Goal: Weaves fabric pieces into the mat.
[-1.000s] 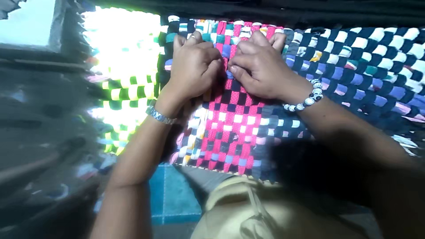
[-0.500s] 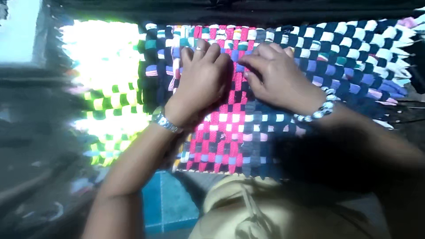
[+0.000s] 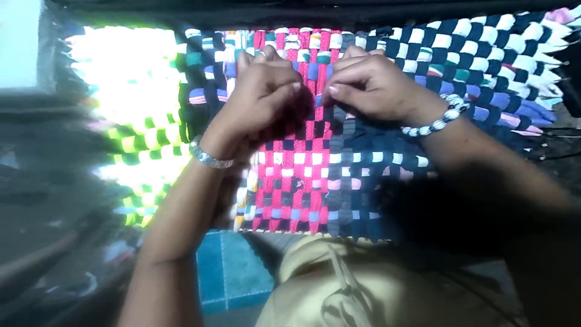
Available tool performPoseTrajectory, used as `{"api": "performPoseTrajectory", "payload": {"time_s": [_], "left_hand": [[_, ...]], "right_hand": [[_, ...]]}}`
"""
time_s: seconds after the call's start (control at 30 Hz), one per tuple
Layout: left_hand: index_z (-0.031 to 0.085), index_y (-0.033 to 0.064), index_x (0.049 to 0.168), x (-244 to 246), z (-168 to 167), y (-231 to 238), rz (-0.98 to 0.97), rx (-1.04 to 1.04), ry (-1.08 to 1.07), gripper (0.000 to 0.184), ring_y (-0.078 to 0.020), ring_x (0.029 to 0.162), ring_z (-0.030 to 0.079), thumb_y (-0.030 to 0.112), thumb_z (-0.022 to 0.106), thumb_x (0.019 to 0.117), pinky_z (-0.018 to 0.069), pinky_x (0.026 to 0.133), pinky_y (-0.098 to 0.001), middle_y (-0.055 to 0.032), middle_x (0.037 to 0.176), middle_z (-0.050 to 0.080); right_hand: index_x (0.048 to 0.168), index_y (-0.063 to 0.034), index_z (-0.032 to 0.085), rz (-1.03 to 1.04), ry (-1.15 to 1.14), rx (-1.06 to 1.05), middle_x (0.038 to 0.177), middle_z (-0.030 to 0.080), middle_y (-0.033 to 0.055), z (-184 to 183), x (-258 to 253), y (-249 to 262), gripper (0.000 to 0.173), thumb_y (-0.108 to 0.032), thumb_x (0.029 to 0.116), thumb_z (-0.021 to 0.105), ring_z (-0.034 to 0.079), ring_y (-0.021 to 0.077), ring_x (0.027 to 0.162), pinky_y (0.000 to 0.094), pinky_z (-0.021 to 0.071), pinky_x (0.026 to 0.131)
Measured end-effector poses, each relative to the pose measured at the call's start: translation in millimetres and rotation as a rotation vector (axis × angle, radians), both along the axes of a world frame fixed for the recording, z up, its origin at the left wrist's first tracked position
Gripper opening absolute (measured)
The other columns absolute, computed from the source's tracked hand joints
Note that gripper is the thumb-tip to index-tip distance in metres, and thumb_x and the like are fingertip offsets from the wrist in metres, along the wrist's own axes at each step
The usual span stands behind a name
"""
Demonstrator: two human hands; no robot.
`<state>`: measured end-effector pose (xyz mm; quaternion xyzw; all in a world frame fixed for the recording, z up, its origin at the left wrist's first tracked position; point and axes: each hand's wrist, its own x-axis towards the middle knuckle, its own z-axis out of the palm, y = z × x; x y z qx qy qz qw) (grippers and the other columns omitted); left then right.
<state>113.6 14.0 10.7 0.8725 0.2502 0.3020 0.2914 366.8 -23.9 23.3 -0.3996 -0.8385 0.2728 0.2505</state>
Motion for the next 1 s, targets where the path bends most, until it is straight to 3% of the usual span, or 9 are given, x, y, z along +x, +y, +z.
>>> {"api": "performPoseTrajectory", "payload": {"time_s": [0.07,0.13,0.2,0.3,0.37,0.43,0.6,0.77,1.0], "left_hand": [[0.072,0.0101,0.088,-16.7,3.0,2.8,-0.028,-0.161,-0.308,0.033,-0.0022,0.098,0.059,0.017,0.045,0.1057,0.0461,0.092,-0.0255,0.0081,0.091,0.066],[0.071,0.0162,0.099,-34.2,10.4,3.1,0.067,-0.239,-0.468,0.029,0.0028,0.089,0.063,0.019,0.043,0.1069,0.0538,0.082,-0.0228,0.0156,0.094,0.068],[0.068,0.0098,0.104,-52.2,21.4,-1.0,0.275,-0.134,-0.366,0.027,0.0056,0.085,0.061,0.015,0.042,0.1072,0.0523,0.081,-0.0205,0.0138,0.094,0.066],[0.069,-0.0032,0.113,-72.1,22.9,-15.9,0.429,0.069,0.094,0.032,-0.0130,0.096,0.063,0.021,0.050,0.1057,0.0505,0.089,-0.0330,-0.0118,0.105,0.068],[0.070,0.0016,0.117,-73.8,10.1,-23.1,0.401,0.121,0.308,0.031,-0.0417,0.108,0.057,0.024,0.056,0.1007,0.0410,0.092,-0.0606,-0.0222,0.106,0.065],[0.069,0.0064,0.120,-70.5,4.6,-27.4,0.401,0.165,0.412,0.030,-0.0528,0.114,0.050,0.022,0.057,0.0971,0.0346,0.089,-0.0683,-0.0236,0.109,0.062],[0.071,0.0055,0.116,-18.1,28.6,-44.3,0.252,0.232,0.351,0.025,-0.0538,0.115,0.052,0.014,0.058,0.0955,0.0377,0.091,-0.0688,-0.0242,0.110,0.065],[0.069,0.0120,0.131,53.5,9.4,-41.7,0.110,0.275,0.405,0.032,-0.0460,0.113,0.057,0.023,0.055,0.1036,0.0416,0.089,-0.0635,-0.0199,0.112,0.064],[0.070,0.0068,0.113,71.4,-3.1,-34.6,0.170,0.227,0.417,0.030,-0.0452,0.112,0.054,0.022,0.047,0.1005,0.0348,0.088,-0.0634,-0.0169,0.106,0.063]], "right_hand": [[0.105,-0.0018,0.074,-0.060,-0.031,-0.164,0.105,0.071,0.0075,28.6,2.3,-6.0,0.030,-0.013,0.1076,0.046,0.063,0.0104,0.102,0.0359,0.0477,0.100],[0.108,-0.0052,0.073,-0.098,-0.001,-0.049,0.102,0.069,0.0037,17.2,14.9,1.5,0.029,-0.018,0.1050,0.047,0.062,0.0019,0.087,0.0217,0.0526,0.082],[0.109,-0.0040,0.074,-0.110,-0.087,0.080,0.101,0.069,0.0104,17.2,24.1,-2.8,0.032,-0.020,0.1042,0.046,0.065,0.0137,0.091,0.0321,0.0528,0.084],[0.108,0.0008,0.074,-0.076,-0.247,0.196,0.102,0.066,0.0221,19.6,37.5,-22.4,0.035,-0.020,0.1024,0.046,0.063,0.0395,0.100,0.0542,0.0494,0.088],[0.111,-0.0009,0.074,-0.104,-0.270,0.190,0.107,0.067,0.0229,12.2,50.6,-29.6,0.034,-0.020,0.1011,0.049,0.063,0.0422,0.104,0.0564,0.0496,0.090],[0.114,-0.0013,0.074,-0.161,-0.236,0.166,0.111,0.068,0.0226,6.8,58.5,-33.4,0.032,-0.017,0.1003,0.051,0.064,0.0392,0.105,0.0530,0.0507,0.091],[0.118,-0.0027,0.074,-0.288,-0.231,0.153,0.117,0.066,0.0234,0.4,47.5,-46.3,0.032,-0.019,0.1012,0.052,0.060,0.0426,0.112,0.0585,0.0448,0.095],[0.123,-0.0100,0.074,-0.376,-0.228,0.142,0.118,0.062,0.0188,-10.8,36.4,-50.3,0.035,-0.025,0.0996,0.052,0.054,0.0417,0.114,0.0624,0.0363,0.094],[0.119,-0.0120,0.073,-0.305,-0.282,0.148,0.107,0.061,0.0141,-15.0,38.0,-42.5,0.038,-0.025,0.1018,0.042,0.050,0.0397,0.114,0.0584,0.0314,0.091]]}}
